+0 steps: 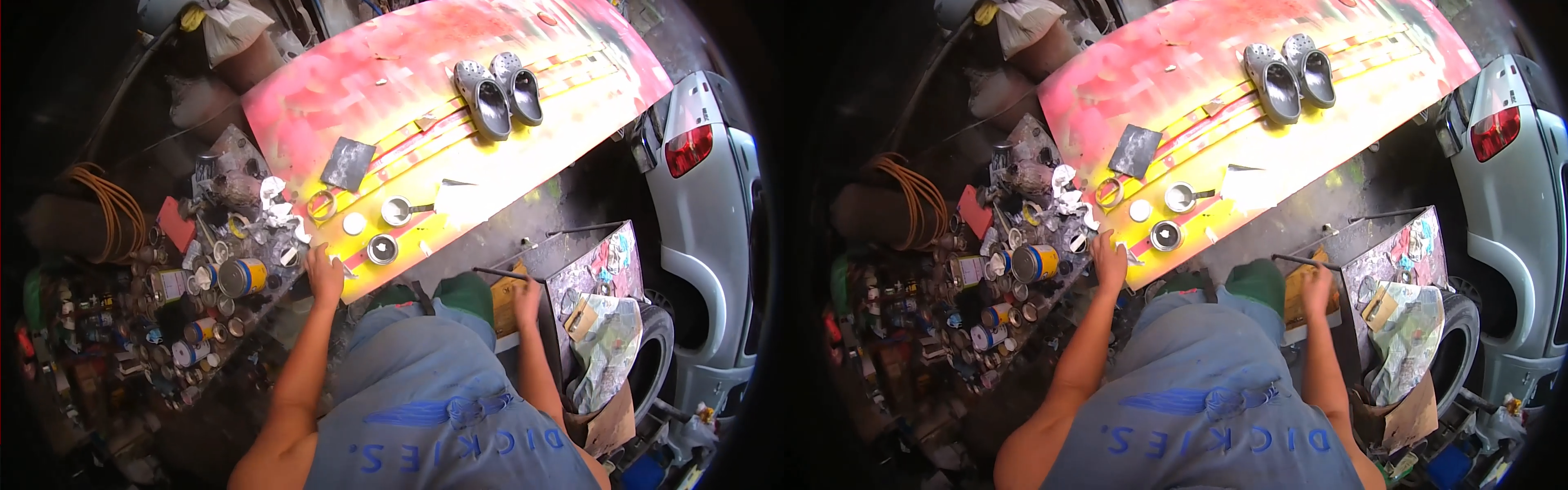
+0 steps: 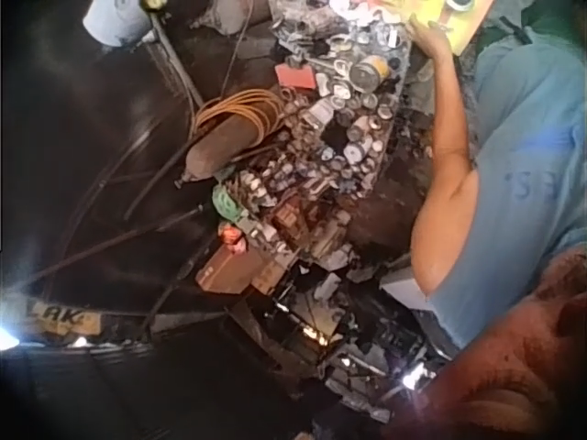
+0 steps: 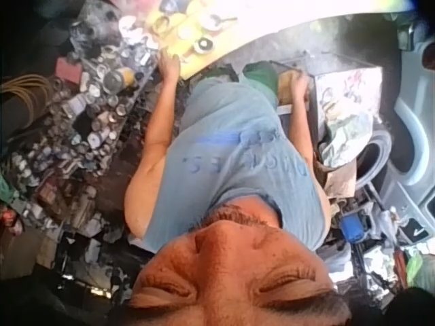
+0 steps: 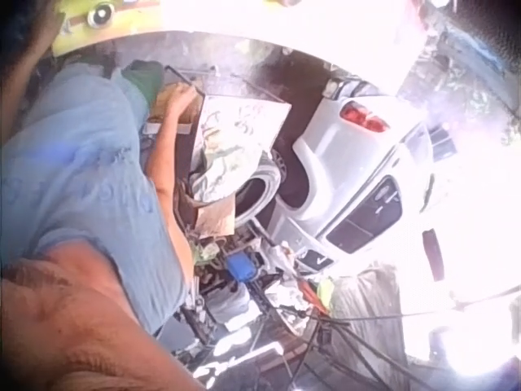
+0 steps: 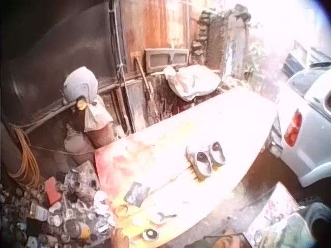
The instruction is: Mix car putty and apply it to a spot on the exterior of a white vehicle.
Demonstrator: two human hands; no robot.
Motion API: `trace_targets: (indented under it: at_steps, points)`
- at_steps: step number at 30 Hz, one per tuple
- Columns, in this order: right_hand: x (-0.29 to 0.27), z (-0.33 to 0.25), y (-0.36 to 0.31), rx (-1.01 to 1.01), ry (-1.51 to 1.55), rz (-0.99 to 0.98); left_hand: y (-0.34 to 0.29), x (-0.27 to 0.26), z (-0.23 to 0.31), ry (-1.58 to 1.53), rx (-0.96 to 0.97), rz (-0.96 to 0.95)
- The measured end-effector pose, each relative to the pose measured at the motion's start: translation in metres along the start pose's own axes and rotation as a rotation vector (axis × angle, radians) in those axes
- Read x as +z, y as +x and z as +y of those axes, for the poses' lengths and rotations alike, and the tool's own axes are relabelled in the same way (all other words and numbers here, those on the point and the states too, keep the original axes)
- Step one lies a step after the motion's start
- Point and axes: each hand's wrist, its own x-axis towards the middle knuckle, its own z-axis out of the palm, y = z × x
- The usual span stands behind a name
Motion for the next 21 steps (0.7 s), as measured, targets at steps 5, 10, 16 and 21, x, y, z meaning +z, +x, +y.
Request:
trace_targets:
  at_steps: [5, 10, 16, 21]
  points:
    - [0.027, -0.115, -0.016, -0.137, 0.15, -0.186, 0.01, -0.007, 0.001, -0.088, 0.013, -0.07]
    - [0.028, -0.185, 0.007, -0.178, 0.295, -0.419, 0.007, -0.014, 0.011, -0.099, 0.106, -0.092]
    - [0.056, -0.247, 0.033, -0.089, 0.58, -0.678, -0.01, -0.021, 0.061, -0.132, 0.304, -0.294]
    - [0.08, -0.288, 0.055, 0.022, 0.704, -0.564, -0.006, -0.017, 0.075, -0.144, 0.334, -0.344]
